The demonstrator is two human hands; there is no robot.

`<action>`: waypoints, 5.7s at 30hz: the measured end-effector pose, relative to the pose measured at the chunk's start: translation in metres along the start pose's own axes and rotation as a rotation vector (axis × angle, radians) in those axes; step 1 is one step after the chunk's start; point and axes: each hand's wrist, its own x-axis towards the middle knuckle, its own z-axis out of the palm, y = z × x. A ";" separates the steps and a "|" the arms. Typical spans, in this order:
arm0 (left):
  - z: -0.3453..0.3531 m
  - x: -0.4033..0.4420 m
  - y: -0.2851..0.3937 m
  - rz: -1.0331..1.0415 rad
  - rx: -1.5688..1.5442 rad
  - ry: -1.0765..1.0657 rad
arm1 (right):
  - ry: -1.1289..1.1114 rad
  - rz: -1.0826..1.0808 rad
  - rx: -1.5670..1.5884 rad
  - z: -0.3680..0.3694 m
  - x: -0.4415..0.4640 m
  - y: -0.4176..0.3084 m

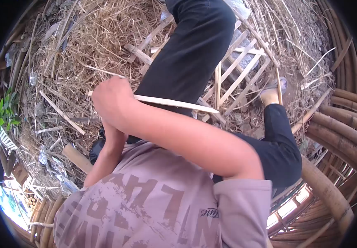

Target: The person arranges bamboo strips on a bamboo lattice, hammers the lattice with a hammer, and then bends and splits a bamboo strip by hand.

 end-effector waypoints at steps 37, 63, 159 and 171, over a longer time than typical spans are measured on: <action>-0.024 0.102 -0.113 0.233 0.446 0.530 | 0.087 0.319 0.381 0.055 0.043 -0.005; -0.097 0.062 -0.026 0.056 -0.221 -0.508 | 0.229 -0.009 0.138 0.016 -0.045 0.002; -0.086 0.005 -0.046 0.389 0.494 -0.222 | -0.074 0.231 0.782 0.031 -0.118 0.021; -0.143 0.058 -0.133 0.521 0.977 -0.311 | -0.461 0.129 0.629 0.017 -0.057 0.005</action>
